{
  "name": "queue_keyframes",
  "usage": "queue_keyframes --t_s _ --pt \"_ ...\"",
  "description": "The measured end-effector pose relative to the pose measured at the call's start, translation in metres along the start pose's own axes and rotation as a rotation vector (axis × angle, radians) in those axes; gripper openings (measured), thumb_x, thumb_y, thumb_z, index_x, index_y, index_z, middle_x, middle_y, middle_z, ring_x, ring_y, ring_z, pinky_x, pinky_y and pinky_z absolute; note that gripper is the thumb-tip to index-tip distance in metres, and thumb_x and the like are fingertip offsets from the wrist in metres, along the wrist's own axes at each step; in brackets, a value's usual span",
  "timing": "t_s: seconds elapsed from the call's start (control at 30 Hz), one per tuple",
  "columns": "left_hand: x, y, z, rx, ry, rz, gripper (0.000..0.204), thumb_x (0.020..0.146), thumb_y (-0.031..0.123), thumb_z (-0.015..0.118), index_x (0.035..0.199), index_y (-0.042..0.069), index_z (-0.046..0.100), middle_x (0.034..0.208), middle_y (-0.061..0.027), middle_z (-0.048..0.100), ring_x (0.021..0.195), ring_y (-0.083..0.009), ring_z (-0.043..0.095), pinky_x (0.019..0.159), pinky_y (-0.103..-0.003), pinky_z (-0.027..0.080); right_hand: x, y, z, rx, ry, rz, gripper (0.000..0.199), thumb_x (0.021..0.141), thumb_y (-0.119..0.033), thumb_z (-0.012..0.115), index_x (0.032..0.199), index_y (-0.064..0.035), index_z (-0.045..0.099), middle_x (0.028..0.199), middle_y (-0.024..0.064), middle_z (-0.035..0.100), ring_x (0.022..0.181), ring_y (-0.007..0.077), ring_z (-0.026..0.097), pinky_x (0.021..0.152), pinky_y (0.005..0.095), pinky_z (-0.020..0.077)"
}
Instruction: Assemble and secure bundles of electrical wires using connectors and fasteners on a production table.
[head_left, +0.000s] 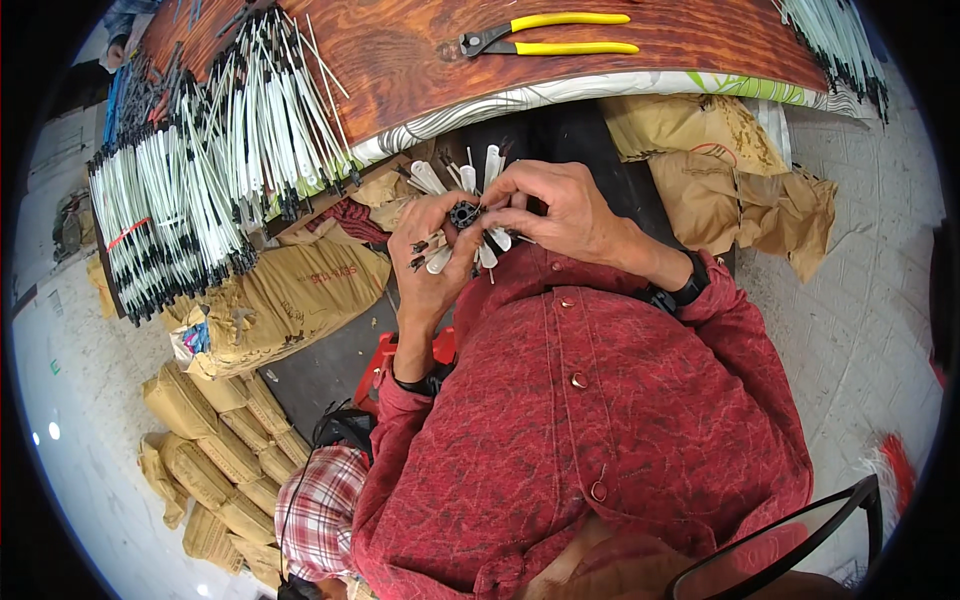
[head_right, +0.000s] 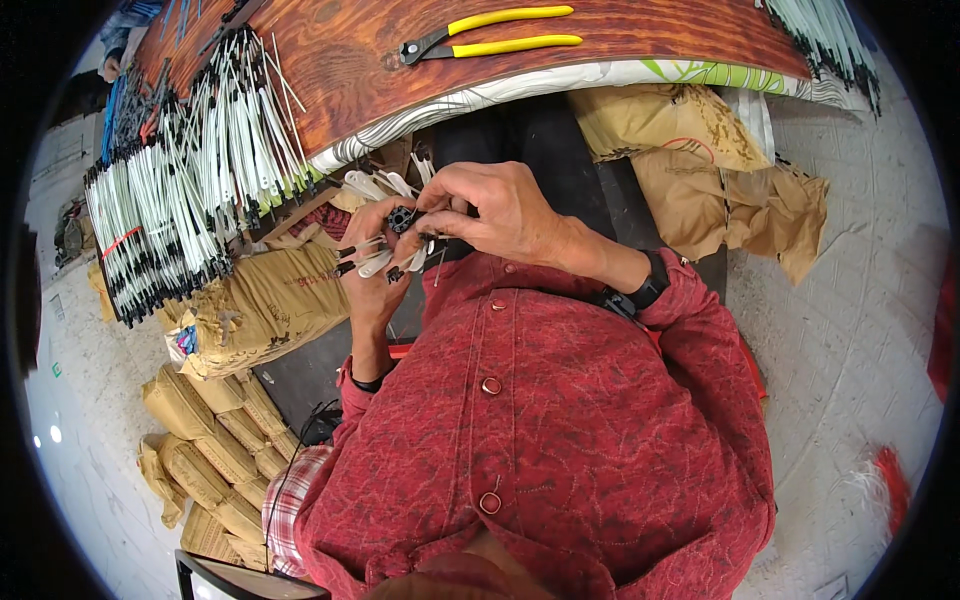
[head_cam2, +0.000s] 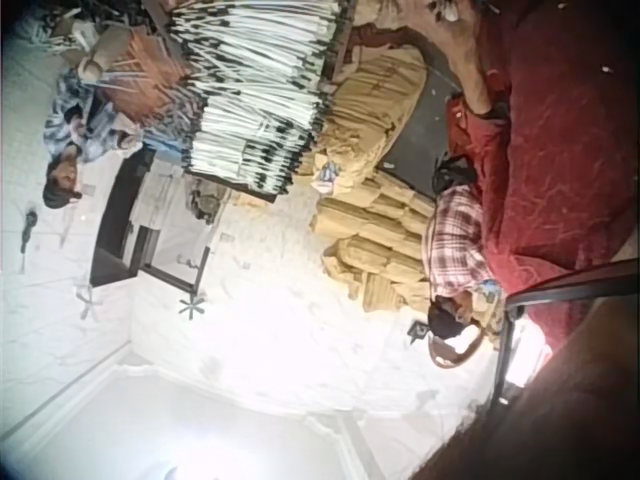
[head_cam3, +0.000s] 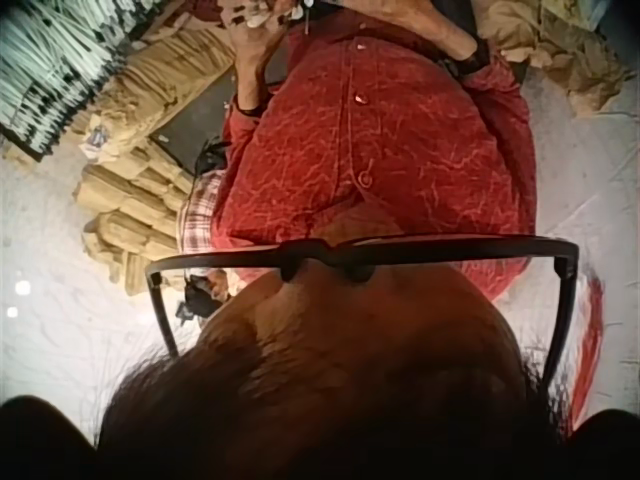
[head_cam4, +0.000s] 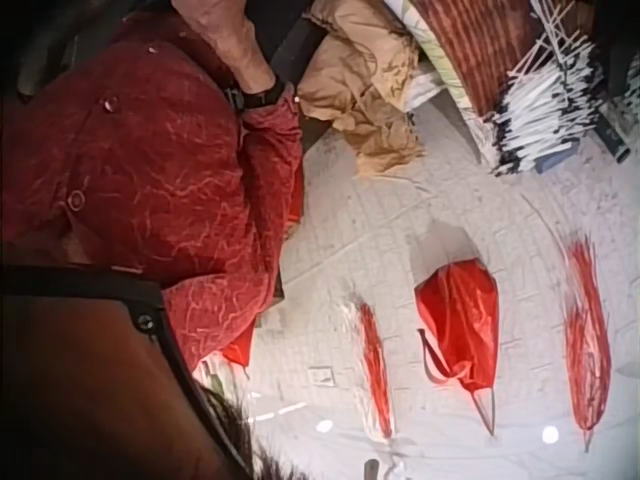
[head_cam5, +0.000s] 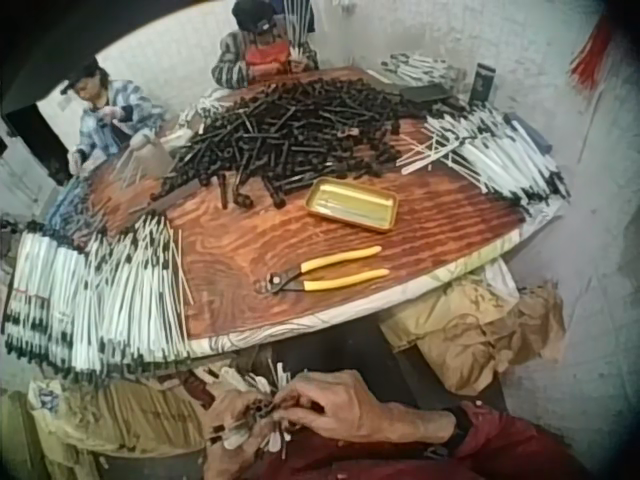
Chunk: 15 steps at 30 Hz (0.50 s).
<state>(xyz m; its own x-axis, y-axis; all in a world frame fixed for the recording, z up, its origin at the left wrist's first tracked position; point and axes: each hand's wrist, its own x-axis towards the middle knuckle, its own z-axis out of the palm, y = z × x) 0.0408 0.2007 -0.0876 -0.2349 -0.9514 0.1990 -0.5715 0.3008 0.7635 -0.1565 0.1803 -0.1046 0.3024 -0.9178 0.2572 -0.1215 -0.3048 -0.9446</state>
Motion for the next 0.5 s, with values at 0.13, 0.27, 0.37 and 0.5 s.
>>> queue_keyframes --t_s 0.13,0.27,0.37,0.5 --pt "0.002 0.001 0.001 0.037 0.007 0.048 0.027 0.075 0.013 0.077 0.1 0.007 0.068 0.075 -0.0076 0.059 0.068 -0.0272 0.055 0.067 -0.037 0.045 0.005 -0.002 -0.002 -0.198 0.027 -0.116 0.027 0.079 -0.026 0.081 0.083 -0.0044 0.066 0.072 0.0062 0.065 0.063 0.0221 0.066 0.054 0.0316 0.0504" --pt "0.002 0.001 0.001 0.042 -0.025 0.013 0.03 0.072 0.011 0.077 0.101 0.008 0.068 0.077 -0.0087 0.059 0.069 -0.0282 0.055 0.066 -0.037 0.045 0.011 -0.003 -0.001 -0.394 0.087 -0.267 0.032 0.073 -0.028 0.085 0.076 -0.006 0.062 0.068 0.0034 0.063 0.055 0.0187 0.061 0.051 0.0297 0.0475" --pt "0.003 -0.001 0.004 0.021 0.008 0.08 0.031 0.072 0.01 0.077 0.101 0.009 0.068 0.077 -0.009 0.059 0.069 -0.0285 0.055 0.065 -0.037 0.045 0.014 -0.006 -0.001 -0.434 0.08 -0.27 0.038 0.069 -0.035 0.086 0.071 -0.0077 0.059 0.062 0.0029 0.06 0.054 0.0203 0.061 0.048 0.0305 0.0466" --pt "0.003 -0.004 0.008 0.024 0.06 0.121 0.031 0.071 0.009 0.077 0.101 0.008 0.068 0.076 -0.0091 0.058 0.067 -0.0288 0.054 0.063 -0.037 0.045 0.016 -0.008 -0.001 -0.51 0.048 -0.234 0.036 0.071 -0.033 0.085 0.069 -0.0077 0.06 0.061 0.0028 0.06 0.052 0.02 0.061 0.046 0.0308 0.0458"
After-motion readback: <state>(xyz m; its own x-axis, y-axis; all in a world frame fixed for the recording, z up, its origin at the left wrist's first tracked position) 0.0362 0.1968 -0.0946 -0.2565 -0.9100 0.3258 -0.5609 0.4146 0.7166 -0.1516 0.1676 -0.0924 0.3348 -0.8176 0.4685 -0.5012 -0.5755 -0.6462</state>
